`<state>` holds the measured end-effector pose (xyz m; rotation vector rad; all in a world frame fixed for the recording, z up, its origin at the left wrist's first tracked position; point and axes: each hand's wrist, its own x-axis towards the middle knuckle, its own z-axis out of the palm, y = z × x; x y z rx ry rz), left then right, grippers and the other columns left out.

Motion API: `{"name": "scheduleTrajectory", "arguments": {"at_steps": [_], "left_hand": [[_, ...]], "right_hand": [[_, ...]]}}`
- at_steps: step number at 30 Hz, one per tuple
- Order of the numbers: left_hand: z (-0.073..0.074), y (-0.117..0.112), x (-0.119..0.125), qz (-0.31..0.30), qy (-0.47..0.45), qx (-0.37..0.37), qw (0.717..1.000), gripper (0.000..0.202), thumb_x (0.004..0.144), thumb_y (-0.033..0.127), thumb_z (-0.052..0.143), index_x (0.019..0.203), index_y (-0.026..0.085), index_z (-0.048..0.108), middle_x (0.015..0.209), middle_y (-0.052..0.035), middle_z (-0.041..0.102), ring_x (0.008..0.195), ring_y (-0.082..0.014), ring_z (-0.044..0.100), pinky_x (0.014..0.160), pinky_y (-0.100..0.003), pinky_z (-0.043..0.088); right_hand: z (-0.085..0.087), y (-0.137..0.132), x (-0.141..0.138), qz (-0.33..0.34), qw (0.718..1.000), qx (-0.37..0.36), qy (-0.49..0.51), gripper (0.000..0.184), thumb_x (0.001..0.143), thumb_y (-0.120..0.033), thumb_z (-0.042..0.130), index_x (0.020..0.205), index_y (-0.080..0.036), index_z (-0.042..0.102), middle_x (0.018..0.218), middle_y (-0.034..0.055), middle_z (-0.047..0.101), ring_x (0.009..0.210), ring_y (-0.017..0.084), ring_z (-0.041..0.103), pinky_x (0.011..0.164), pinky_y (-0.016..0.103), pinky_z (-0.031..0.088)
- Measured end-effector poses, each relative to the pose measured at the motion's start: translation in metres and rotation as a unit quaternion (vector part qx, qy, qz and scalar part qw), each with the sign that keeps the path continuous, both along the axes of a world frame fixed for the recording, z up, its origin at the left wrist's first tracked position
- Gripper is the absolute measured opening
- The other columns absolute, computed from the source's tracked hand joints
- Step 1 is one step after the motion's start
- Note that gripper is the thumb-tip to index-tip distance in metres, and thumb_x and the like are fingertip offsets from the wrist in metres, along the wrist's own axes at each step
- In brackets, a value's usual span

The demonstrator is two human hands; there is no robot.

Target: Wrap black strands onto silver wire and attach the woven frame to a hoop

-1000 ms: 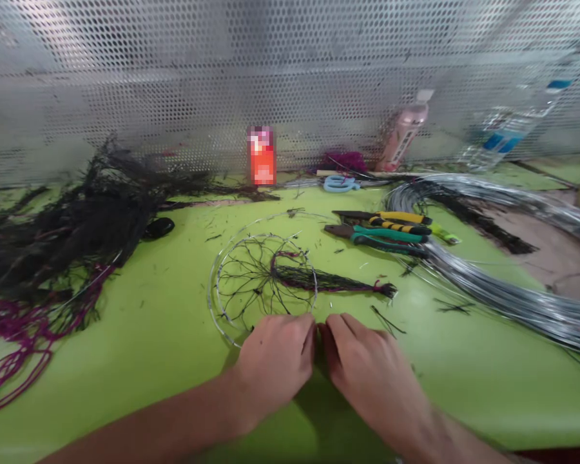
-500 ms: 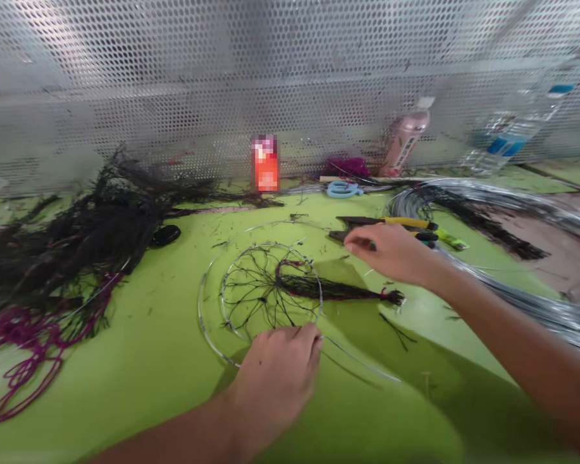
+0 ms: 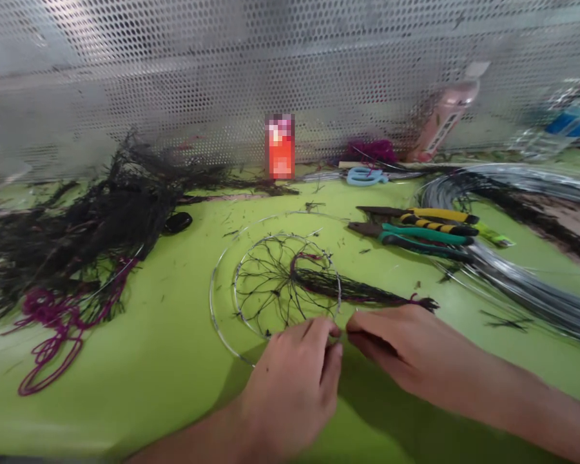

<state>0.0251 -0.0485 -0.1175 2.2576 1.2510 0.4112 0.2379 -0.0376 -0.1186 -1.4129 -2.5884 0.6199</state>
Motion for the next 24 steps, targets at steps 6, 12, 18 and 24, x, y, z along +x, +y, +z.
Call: {"name": "scheduleTrajectory", "arguments": {"at_steps": [6,12,18,24], "left_hand": [[-0.006,-0.004,-0.043,-0.038,0.003,0.185,0.982,0.011,0.105,0.023,0.054,0.111,0.018,0.062,0.108,-0.0061,0.07,0.097,-0.0249,0.069,0.082,-0.044,0.058],[-0.014,0.006,-0.058,-0.076,0.004,0.172,0.982,0.012,0.101,0.019,0.062,0.112,0.019,0.067,0.107,-0.0029,0.072,0.095,-0.0243,0.067,0.083,-0.044,0.057],[-0.02,0.012,-0.054,-0.077,-0.041,0.077,0.993,0.017,0.097,0.01,0.066,0.109,0.021,0.073,0.105,0.0003,0.072,0.094,-0.0191,0.064,0.08,-0.035,0.054],[-0.012,0.026,-0.066,-0.174,0.025,0.174,0.969,0.025,0.1,0.003,0.053,0.117,0.013,0.069,0.107,-0.0042,0.072,0.092,-0.0206,0.064,0.078,-0.036,0.053]], "right_hand": [[-0.021,0.006,0.011,-0.001,0.996,0.082,-0.021,0.02,0.105,-0.022,0.041,0.095,-0.023,0.059,0.081,0.0011,0.069,0.066,0.022,0.062,0.061,0.035,0.027],[-0.029,0.011,0.007,0.016,0.994,0.103,0.01,0.021,0.106,-0.022,0.043,0.099,-0.023,0.063,0.087,0.0009,0.068,0.072,0.02,0.064,0.065,0.035,0.036],[-0.029,0.01,0.004,0.017,0.988,0.147,0.044,0.015,0.105,-0.022,0.048,0.107,-0.021,0.063,0.093,0.0022,0.069,0.073,0.019,0.067,0.065,0.034,0.045],[-0.021,0.024,0.008,0.082,0.981,0.163,0.064,0.022,0.104,-0.02,0.051,0.12,-0.021,0.065,0.118,0.0079,0.068,0.091,0.022,0.07,0.072,0.035,0.054]]}}
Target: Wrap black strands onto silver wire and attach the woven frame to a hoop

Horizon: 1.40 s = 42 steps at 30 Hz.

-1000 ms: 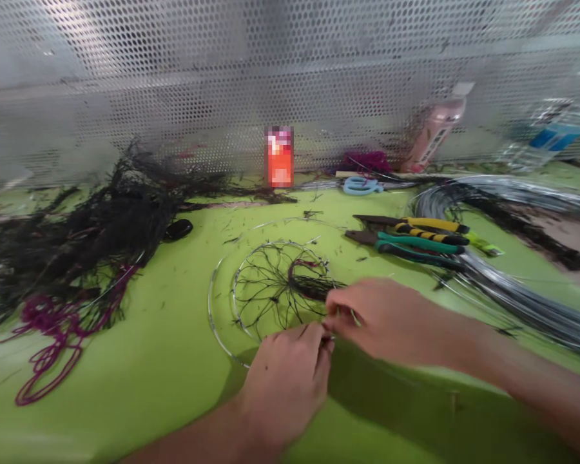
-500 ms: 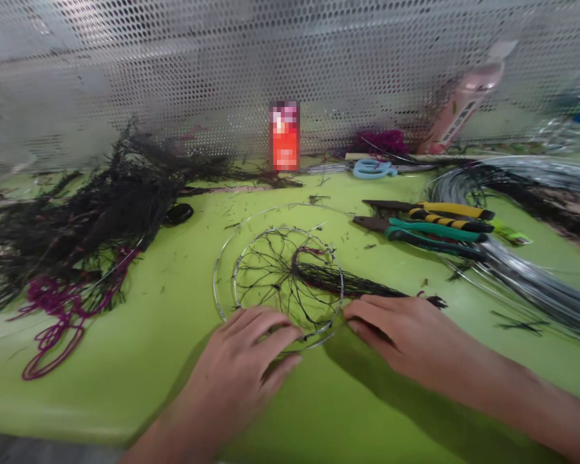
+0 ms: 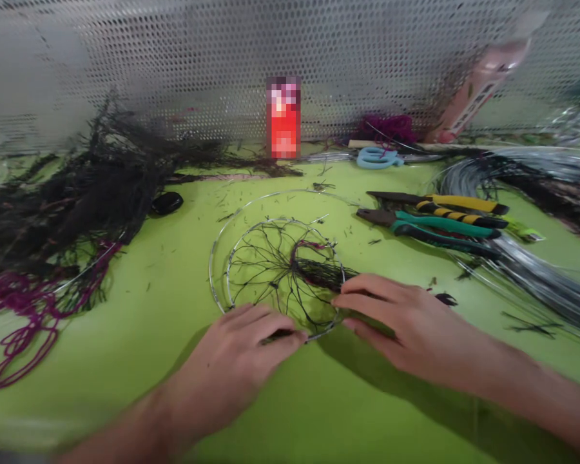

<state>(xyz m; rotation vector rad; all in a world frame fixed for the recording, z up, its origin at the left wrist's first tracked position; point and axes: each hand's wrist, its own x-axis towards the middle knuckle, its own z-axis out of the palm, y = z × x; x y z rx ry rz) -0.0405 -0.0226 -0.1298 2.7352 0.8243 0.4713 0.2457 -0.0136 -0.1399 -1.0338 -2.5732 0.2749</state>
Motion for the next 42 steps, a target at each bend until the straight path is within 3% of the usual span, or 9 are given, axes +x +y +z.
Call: {"name": "scheduleTrajectory", "arguments": {"at_steps": [6,11,14,20,23,26,31,38,42], "left_hand": [[0.002,0.017,-0.007,-0.035,0.041,0.046,0.997,0.022,0.099,0.003,0.053,0.109,0.015,0.068,0.097,-0.004,0.069,0.083,-0.0195,0.062,0.072,-0.033,0.05],[-0.003,0.019,-0.004,-0.03,0.035,0.05,0.998,0.016,0.101,0.009,0.053,0.102,0.015,0.068,0.092,-0.0035,0.068,0.076,-0.0192,0.06,0.068,-0.035,0.048],[-0.006,0.017,-0.005,-0.014,0.021,0.054,0.998,0.018,0.103,0.011,0.049,0.107,0.014,0.067,0.094,-0.0045,0.068,0.079,-0.0199,0.062,0.07,-0.035,0.05],[-0.008,0.013,-0.007,0.004,0.022,0.015,1.0,0.014,0.105,0.012,0.049,0.113,0.014,0.061,0.102,-0.0049,0.067,0.091,-0.0211,0.064,0.079,-0.037,0.053],[-0.008,0.012,-0.008,0.001,0.011,-0.008,1.0,0.015,0.104,0.01,0.049,0.115,0.016,0.058,0.105,-0.0043,0.067,0.095,-0.0199,0.064,0.083,-0.036,0.054],[-0.007,0.012,-0.008,0.007,-0.005,-0.02,1.0,0.017,0.106,0.01,0.047,0.118,0.016,0.057,0.109,-0.006,0.067,0.099,-0.0199,0.064,0.087,-0.035,0.054],[-0.006,0.013,-0.01,-0.001,-0.029,-0.016,0.999,0.018,0.106,0.011,0.046,0.121,0.016,0.056,0.111,-0.0066,0.067,0.102,-0.0191,0.064,0.091,-0.034,0.055],[-0.01,0.014,-0.01,0.013,-0.012,0.016,1.0,0.02,0.104,0.009,0.047,0.115,0.014,0.062,0.105,-0.0067,0.069,0.095,-0.0207,0.065,0.085,-0.037,0.057],[-0.009,0.014,-0.008,0.016,-0.003,0.028,0.999,0.016,0.101,0.01,0.053,0.11,0.014,0.066,0.098,-0.0046,0.07,0.087,-0.0194,0.065,0.079,-0.036,0.057]], "right_hand": [[0.001,0.033,-0.005,0.051,0.998,-0.013,0.018,0.029,0.095,-0.003,0.056,0.103,-0.021,0.077,0.107,0.006,0.075,0.09,0.021,0.071,0.081,0.034,0.057],[-0.005,0.034,-0.01,0.04,0.999,0.01,0.033,0.023,0.1,-0.012,0.057,0.104,-0.023,0.077,0.103,0.0033,0.076,0.096,0.019,0.069,0.088,0.033,0.057],[-0.007,0.029,-0.004,-0.017,0.999,0.034,0.012,0.023,0.103,-0.022,0.055,0.117,-0.017,0.072,0.114,0.0109,0.072,0.104,0.026,0.067,0.093,0.043,0.056],[-0.007,0.034,0.014,-0.12,0.992,0.006,-0.042,0.021,0.102,-0.027,0.054,0.107,-0.018,0.072,0.1,0.0086,0.072,0.084,0.026,0.069,0.074,0.041,0.055],[-0.007,0.045,0.011,-0.145,0.989,-0.01,-0.019,0.024,0.102,-0.024,0.052,0.107,-0.019,0.075,0.105,0.0086,0.074,0.091,0.026,0.069,0.079,0.04,0.055],[-0.004,0.057,0.002,-0.153,0.987,-0.038,0.02,0.019,0.098,-0.024,0.06,0.099,-0.021,0.079,0.103,0.0065,0.076,0.092,0.023,0.07,0.084,0.036,0.055],[-0.002,0.073,-0.014,-0.145,0.98,-0.115,0.07,0.02,0.097,-0.032,0.065,0.09,-0.02,0.079,0.076,-0.0005,0.076,0.067,0.017,0.071,0.062,0.026,0.056],[0.008,0.061,-0.007,-0.126,0.985,-0.066,0.096,0.04,0.101,-0.02,0.05,0.14,-0.018,0.059,0.121,0.0123,0.073,0.096,0.021,0.075,0.086,0.038,0.062],[0.006,0.032,0.003,-0.038,0.998,-0.032,0.032,0.03,0.102,-0.021,0.049,0.121,-0.026,0.072,0.126,0.0089,0.07,0.105,0.024,0.072,0.091,0.043,0.06]]}}
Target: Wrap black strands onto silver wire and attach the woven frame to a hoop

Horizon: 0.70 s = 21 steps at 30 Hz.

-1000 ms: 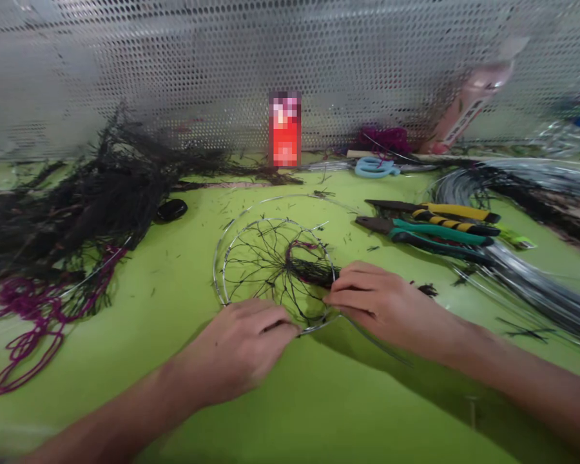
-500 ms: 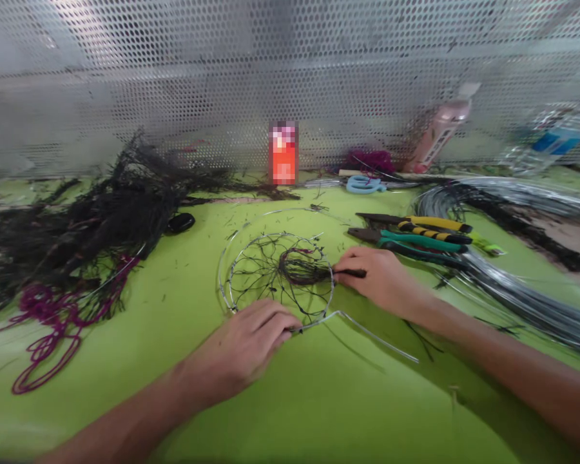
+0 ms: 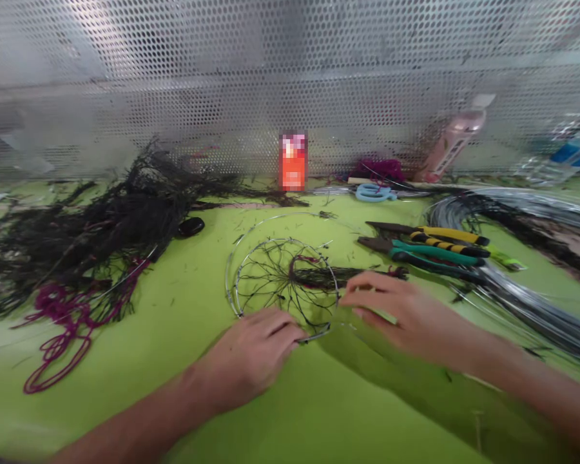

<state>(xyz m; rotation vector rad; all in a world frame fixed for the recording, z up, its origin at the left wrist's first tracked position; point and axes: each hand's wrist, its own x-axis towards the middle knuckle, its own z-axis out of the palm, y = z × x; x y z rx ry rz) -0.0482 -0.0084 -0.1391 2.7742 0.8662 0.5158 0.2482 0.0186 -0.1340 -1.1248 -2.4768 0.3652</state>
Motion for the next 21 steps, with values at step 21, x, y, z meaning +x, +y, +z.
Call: {"name": "scheduleTrajectory", "arguments": {"at_steps": [21], "left_hand": [[0.005,-0.002,0.002,0.019,-0.03,0.081,0.996,0.016,0.095,0.005,0.057,0.088,0.016,0.067,0.076,0.0013,0.064,0.062,-0.0148,0.052,0.056,-0.033,0.041]], "right_hand": [[-0.002,0.003,-0.003,0.05,0.995,0.028,-0.083,0.028,0.102,-0.032,0.056,0.128,-0.028,0.067,0.128,0.0082,0.067,0.115,0.028,0.065,0.1,0.05,0.053]]}}
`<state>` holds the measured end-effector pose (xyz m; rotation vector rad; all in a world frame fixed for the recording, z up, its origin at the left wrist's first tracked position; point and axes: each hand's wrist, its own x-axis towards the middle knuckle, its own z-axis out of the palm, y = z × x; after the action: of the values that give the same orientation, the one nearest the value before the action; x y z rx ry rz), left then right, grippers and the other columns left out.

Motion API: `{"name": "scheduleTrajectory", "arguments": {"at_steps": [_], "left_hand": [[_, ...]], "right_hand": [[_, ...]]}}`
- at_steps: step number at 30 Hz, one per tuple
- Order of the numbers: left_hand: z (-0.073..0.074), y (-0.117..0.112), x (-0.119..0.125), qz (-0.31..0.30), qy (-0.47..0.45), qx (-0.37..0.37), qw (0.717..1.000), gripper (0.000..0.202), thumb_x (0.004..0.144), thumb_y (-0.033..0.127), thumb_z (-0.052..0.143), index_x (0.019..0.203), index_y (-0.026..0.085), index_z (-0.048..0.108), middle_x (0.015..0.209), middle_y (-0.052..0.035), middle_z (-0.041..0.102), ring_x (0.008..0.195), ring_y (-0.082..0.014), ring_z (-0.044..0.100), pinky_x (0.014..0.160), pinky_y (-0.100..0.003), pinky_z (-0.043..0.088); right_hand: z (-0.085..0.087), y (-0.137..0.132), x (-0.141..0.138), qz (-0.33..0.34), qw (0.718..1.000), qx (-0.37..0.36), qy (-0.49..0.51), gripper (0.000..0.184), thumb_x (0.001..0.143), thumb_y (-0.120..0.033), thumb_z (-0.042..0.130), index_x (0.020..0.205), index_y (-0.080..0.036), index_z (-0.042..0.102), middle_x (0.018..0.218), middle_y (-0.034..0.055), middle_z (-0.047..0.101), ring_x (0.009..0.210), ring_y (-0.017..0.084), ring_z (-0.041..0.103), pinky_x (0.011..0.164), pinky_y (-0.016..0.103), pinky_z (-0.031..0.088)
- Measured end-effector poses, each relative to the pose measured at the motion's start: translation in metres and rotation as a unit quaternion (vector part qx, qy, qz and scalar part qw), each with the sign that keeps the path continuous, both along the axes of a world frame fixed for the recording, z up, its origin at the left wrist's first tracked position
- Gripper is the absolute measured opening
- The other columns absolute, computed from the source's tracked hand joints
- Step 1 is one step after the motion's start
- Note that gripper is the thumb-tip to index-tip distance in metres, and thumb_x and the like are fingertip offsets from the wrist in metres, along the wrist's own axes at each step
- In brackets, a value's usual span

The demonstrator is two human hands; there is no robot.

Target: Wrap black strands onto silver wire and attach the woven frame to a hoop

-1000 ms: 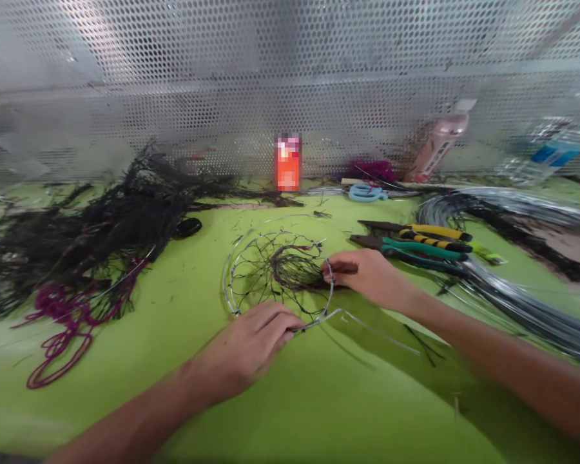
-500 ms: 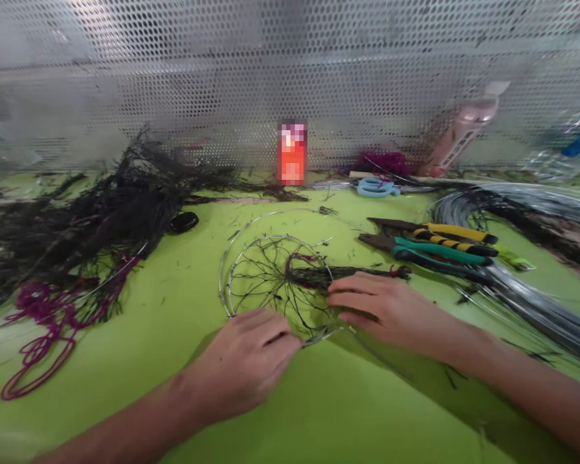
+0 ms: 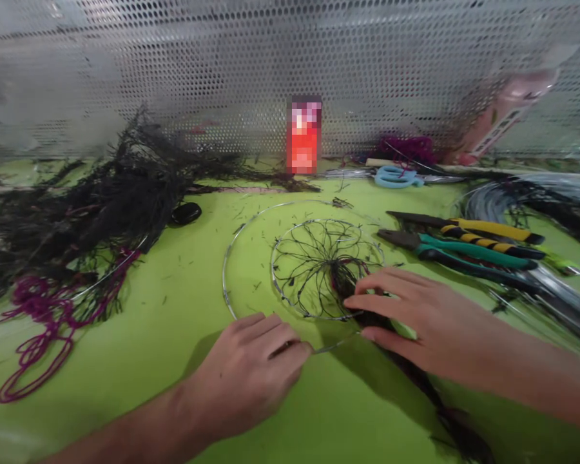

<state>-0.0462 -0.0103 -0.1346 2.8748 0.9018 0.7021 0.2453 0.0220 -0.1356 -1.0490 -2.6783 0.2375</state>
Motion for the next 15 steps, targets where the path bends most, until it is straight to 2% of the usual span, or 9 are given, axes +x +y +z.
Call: {"name": "scheduleTrajectory", "arguments": {"at_steps": [4,9,12,15], "left_hand": [[-0.001,0.002,-0.001,-0.015,-0.008,-0.043,0.999,0.016,0.098,0.01,0.056,0.089,0.016,0.068,0.076,0.001,0.064,0.062,-0.0148,0.052,0.058,-0.033,0.04],[0.001,0.003,-0.003,-0.041,-0.021,-0.047,0.998,0.016,0.098,0.009,0.057,0.088,0.015,0.068,0.077,0.0006,0.065,0.063,-0.0138,0.052,0.06,-0.031,0.04],[0.002,0.004,-0.004,-0.056,-0.007,-0.05,0.997,0.015,0.099,0.008,0.058,0.091,0.015,0.069,0.079,0.0003,0.066,0.066,-0.0143,0.053,0.064,-0.031,0.041],[0.003,0.005,-0.004,-0.068,0.008,-0.068,0.995,0.014,0.099,0.009,0.058,0.095,0.016,0.07,0.079,0.0004,0.064,0.068,-0.0151,0.052,0.064,-0.032,0.039]], "right_hand": [[-0.008,0.001,0.018,-0.017,0.999,-0.041,-0.018,0.031,0.102,-0.026,0.05,0.128,-0.029,0.067,0.132,0.0083,0.065,0.112,0.027,0.068,0.095,0.047,0.058],[-0.011,0.026,0.031,0.017,1.0,-0.002,-0.02,0.035,0.096,-0.01,0.043,0.111,-0.024,0.071,0.121,0.0087,0.07,0.107,0.028,0.07,0.093,0.05,0.06],[-0.01,0.034,0.034,0.028,0.999,0.009,-0.015,0.036,0.097,-0.01,0.043,0.112,-0.025,0.072,0.126,0.0077,0.07,0.115,0.027,0.068,0.102,0.049,0.057],[-0.002,0.023,0.027,0.013,0.999,0.035,-0.009,0.038,0.096,-0.01,0.043,0.116,-0.024,0.073,0.132,0.0098,0.068,0.123,0.031,0.064,0.108,0.055,0.052]]}}
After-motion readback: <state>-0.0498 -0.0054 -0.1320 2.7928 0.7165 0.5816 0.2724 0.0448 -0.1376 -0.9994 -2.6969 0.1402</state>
